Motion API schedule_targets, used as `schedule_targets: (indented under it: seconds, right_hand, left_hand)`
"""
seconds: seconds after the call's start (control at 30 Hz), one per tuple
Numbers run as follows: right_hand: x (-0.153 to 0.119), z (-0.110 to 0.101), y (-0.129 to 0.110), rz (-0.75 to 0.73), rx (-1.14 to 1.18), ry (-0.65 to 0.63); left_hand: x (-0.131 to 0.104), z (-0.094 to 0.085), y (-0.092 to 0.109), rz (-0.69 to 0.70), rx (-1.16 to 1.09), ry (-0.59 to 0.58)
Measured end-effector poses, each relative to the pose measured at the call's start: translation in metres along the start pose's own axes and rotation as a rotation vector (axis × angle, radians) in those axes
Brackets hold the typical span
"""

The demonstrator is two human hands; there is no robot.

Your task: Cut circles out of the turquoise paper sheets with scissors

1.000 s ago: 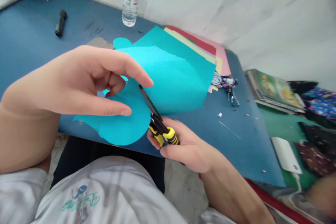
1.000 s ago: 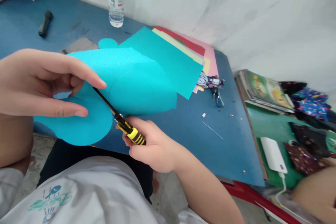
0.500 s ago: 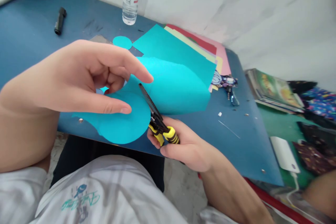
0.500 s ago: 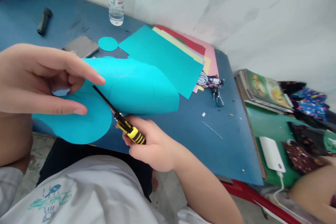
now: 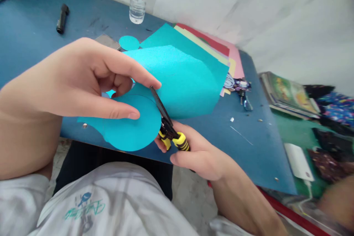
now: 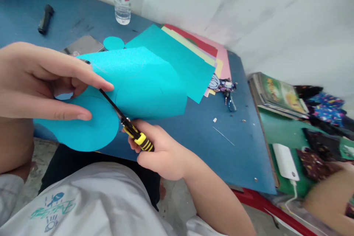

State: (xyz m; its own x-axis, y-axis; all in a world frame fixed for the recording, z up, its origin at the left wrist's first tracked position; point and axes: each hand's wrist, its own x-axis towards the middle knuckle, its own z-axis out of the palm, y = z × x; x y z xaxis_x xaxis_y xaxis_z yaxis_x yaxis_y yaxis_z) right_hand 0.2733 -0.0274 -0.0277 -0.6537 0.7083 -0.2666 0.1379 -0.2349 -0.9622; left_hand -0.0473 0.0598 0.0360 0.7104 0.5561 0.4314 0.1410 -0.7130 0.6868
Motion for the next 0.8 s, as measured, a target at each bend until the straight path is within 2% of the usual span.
schedule_targets:
  seconds: [0.03,0.07,0.13,0.2,0.23,0.33,0.53,0.8]
  right_hand:
    - [0.0,0.0,0.0,0.001,0.017,-0.002]
    - [0.001,0.0,-0.001,0.001,0.031,-0.003]
    - [0.001,0.001,-0.002,0.006,0.041,-0.01]
    - [0.001,0.001,-0.003,0.008,0.037,-0.015]
    - [0.0,0.001,-0.003,0.011,0.032,-0.014]
    - [-0.001,0.001,-0.003,0.021,0.013,-0.007]
    - [0.0,0.001,-0.002,0.019,-0.012,-0.003]
    - [0.001,0.0,0.001,0.005,0.002,-0.005]
  left_hand:
    - [0.001,0.0,-0.006,0.167,-0.061,0.001]
    - [0.002,0.001,-0.012,0.235,-0.092,-0.018]
    - [0.002,0.001,-0.015,0.264,-0.085,-0.027]
    - [0.0,0.002,-0.009,0.185,-0.026,-0.012]
    - [-0.002,0.001,-0.004,0.027,0.038,0.009]
    - [-0.008,0.001,0.011,-0.133,0.076,0.0]
    - [-0.008,0.001,0.012,-0.124,0.041,-0.033]
    - [-0.008,0.001,0.014,-0.143,0.006,-0.006]
